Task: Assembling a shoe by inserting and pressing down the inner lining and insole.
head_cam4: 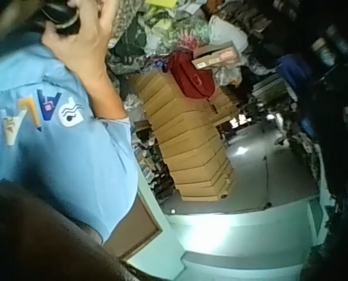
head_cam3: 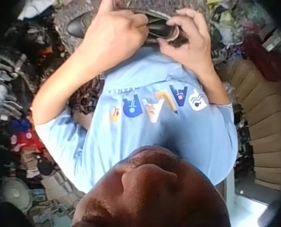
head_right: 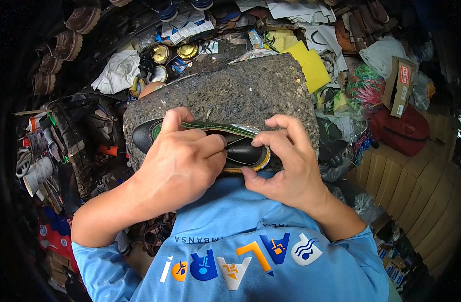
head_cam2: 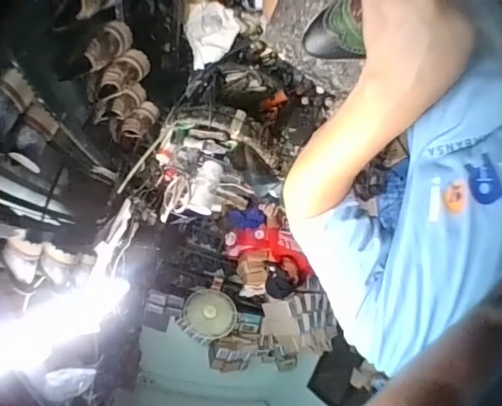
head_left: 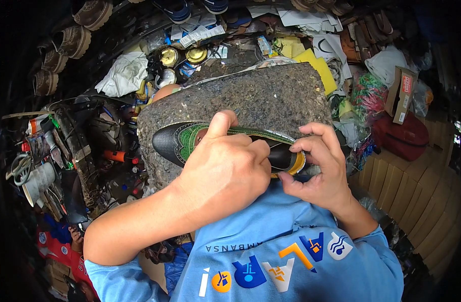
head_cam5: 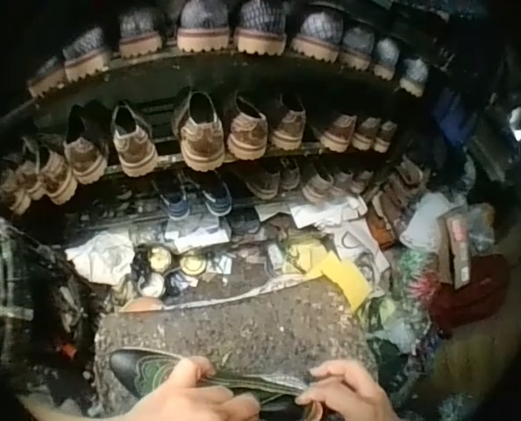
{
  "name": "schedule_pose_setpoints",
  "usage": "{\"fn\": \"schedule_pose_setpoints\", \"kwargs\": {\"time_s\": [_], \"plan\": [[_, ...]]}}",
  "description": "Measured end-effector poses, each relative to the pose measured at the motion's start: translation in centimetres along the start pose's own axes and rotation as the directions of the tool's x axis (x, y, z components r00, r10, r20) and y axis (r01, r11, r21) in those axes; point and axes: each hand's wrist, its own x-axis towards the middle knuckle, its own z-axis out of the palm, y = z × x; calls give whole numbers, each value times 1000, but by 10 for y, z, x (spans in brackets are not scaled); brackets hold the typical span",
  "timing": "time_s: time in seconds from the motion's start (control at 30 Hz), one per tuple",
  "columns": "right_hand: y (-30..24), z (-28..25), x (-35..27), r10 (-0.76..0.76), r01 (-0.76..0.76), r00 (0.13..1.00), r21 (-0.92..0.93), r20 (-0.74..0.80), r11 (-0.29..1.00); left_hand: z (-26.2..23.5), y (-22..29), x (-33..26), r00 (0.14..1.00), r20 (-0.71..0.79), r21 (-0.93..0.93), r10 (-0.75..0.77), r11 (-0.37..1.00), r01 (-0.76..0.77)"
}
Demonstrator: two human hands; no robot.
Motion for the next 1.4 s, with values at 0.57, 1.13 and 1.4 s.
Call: {"fn": "schedule_pose_setpoints", "kwargs": {"time_s": [0.57, 1.13, 1.4], "plan": [[-1, -1, -4, -51, 51, 999, -33, 16, 998, 0, 2, 0, 997, 73, -7, -13, 1000, 13], [-4, 0, -5, -79, 78, 997, -55, -9, 995, 1, 13, -3, 994, 90, 45, -66, 997, 62], [-6, -2, -9, -60, 60, 998, -24, 13, 998, -7, 25, -5, 971, 185, 32, -152, 988, 149]]}}
